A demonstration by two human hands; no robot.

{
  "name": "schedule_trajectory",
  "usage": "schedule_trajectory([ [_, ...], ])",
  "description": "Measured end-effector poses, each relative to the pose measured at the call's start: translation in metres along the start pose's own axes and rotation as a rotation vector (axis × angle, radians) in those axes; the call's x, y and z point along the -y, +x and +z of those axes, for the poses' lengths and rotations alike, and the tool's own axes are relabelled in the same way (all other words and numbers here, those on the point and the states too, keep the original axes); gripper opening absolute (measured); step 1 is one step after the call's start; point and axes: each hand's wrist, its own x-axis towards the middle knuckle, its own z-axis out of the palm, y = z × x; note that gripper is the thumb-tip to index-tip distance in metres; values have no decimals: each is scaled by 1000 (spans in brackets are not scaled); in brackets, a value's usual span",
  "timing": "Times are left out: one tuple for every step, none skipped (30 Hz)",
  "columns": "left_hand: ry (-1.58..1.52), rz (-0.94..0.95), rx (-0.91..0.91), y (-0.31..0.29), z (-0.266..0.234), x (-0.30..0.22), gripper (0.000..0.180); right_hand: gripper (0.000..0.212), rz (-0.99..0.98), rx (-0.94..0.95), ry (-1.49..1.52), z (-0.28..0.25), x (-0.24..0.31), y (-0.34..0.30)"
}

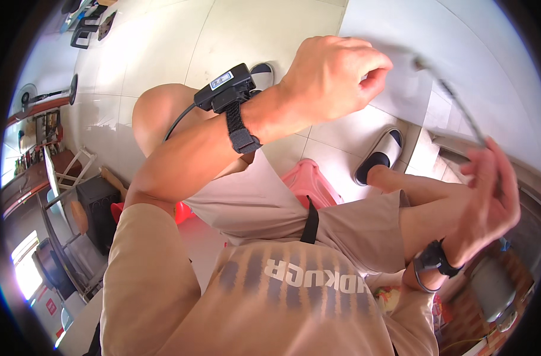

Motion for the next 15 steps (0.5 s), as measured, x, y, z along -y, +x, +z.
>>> schedule_trajectory([
  [-7,-9,17,1,0,-1,13,19,7,-144,19,-4,1,2],
  [-7,-12,19,1,0,-2,13,19,9,-143,18,-6,3,2],
  [-16,3,15,2,1,-2,13,19,20,-173,27,-7,4,3],
  [-25,18,11,2,2,-2,13,19,30,-205,36,-7,4,3],
  [-28,21,14,1,3,-2,13,18,54,-101,57,-2,3,2],
  [-30,24,8,-2,3,0,14,18,56,-106,57,3,5,0],
  [-33,28,1,-3,3,0,14,19,66,-77,35,8,9,-3],
  [-35,35,1,-2,2,0,14,20,71,-49,14,11,11,-4],
  [-36,34,-6,-2,1,-2,14,20,-9,-161,53,9,10,-5],
  [-38,34,-12,0,1,-3,15,20,-11,-168,54,5,8,-4],
  [-36,42,-11,1,0,-4,15,20,-64,-313,134,-1,4,-3],
  [-50,45,-21,3,1,-4,15,20,-118,-459,214,-4,1,-2],
  [-65,48,-31,5,2,-5,15,20,-117,-525,245,-4,0,-1],
  [-58,55,-25,4,1,-5,15,20,-113,-532,254,-1,1,-2],
  [-44,53,-39,2,1,-4,15,19,-100,-494,215,4,5,-5],
])
